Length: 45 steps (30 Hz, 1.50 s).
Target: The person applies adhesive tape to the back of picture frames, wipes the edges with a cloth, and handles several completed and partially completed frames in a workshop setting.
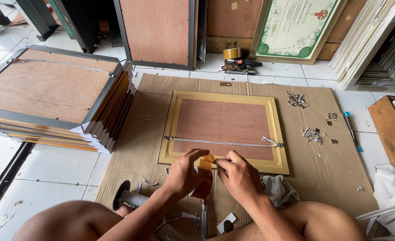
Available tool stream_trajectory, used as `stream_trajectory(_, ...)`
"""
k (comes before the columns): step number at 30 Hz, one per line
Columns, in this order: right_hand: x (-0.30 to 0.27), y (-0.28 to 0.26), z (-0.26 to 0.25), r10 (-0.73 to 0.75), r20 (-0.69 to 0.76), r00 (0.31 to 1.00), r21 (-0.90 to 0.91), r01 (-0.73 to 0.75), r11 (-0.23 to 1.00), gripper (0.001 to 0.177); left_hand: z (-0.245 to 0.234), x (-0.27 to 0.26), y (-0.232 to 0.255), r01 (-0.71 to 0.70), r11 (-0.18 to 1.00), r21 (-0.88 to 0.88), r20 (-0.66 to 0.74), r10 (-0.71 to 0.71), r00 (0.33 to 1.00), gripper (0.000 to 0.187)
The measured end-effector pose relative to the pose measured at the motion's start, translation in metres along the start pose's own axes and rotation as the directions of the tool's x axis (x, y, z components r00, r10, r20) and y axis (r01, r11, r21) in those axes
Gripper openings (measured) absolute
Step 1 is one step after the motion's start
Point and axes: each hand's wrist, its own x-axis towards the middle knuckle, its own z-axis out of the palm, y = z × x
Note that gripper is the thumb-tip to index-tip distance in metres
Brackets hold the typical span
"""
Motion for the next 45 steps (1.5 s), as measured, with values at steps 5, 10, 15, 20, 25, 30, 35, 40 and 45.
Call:
stream_trajectory(5,-0.006,0.010,-0.004,0.240,0.236,0.942,-0.106,-0.221,0.970,0.016,0.003,0.000,-0.017,-0.038,0.999,0.036,0.001,0.038,0.999,0.070)
stream_trajectory(10,-0.014,0.010,-0.006,0.298,0.532,0.792,-0.175,-0.241,0.955,0.017,0.004,-0.001,-0.020,-0.001,0.994,0.107,0.091,-0.009,0.996,0.077)
stream_trajectory(15,-0.009,0.009,0.018,0.423,0.223,0.878,0.163,-0.461,0.872,0.039,0.001,-0.007,-0.007,-0.182,0.983,0.030,0.078,0.179,0.981,0.084)
stream_trajectory(20,0.004,-0.009,-0.001,0.575,0.544,0.612,0.735,-0.677,0.025,0.034,-0.021,-0.016,0.027,-0.219,0.973,-0.073,0.120,0.227,0.966,0.080)
stream_trajectory(25,0.003,0.010,0.011,0.544,0.583,0.603,0.796,-0.559,-0.233,0.020,-0.023,-0.018,0.032,-0.193,0.979,-0.073,0.166,0.202,0.965,0.091)
stream_trajectory(30,0.000,0.020,0.023,0.530,0.550,0.646,0.816,-0.552,-0.174,0.016,-0.022,-0.021,0.036,-0.230,0.971,-0.071,0.217,0.240,0.946,0.093)
stream_trajectory(35,0.016,0.032,-0.022,0.572,0.355,0.739,0.718,-0.608,0.339,0.010,-0.011,-0.021,0.015,-0.206,0.974,0.095,0.205,0.183,0.961,0.121)
stream_trajectory(40,0.051,0.096,-0.094,0.524,0.306,0.795,0.198,-0.592,0.782,0.014,0.007,-0.021,-0.007,-0.241,0.938,0.248,0.192,0.196,0.962,0.117)
stream_trajectory(45,0.070,0.173,-0.123,0.423,0.273,0.864,-0.041,-0.428,0.903,0.021,0.031,-0.006,0.019,-0.325,0.646,0.691,0.333,0.114,0.936,0.040)
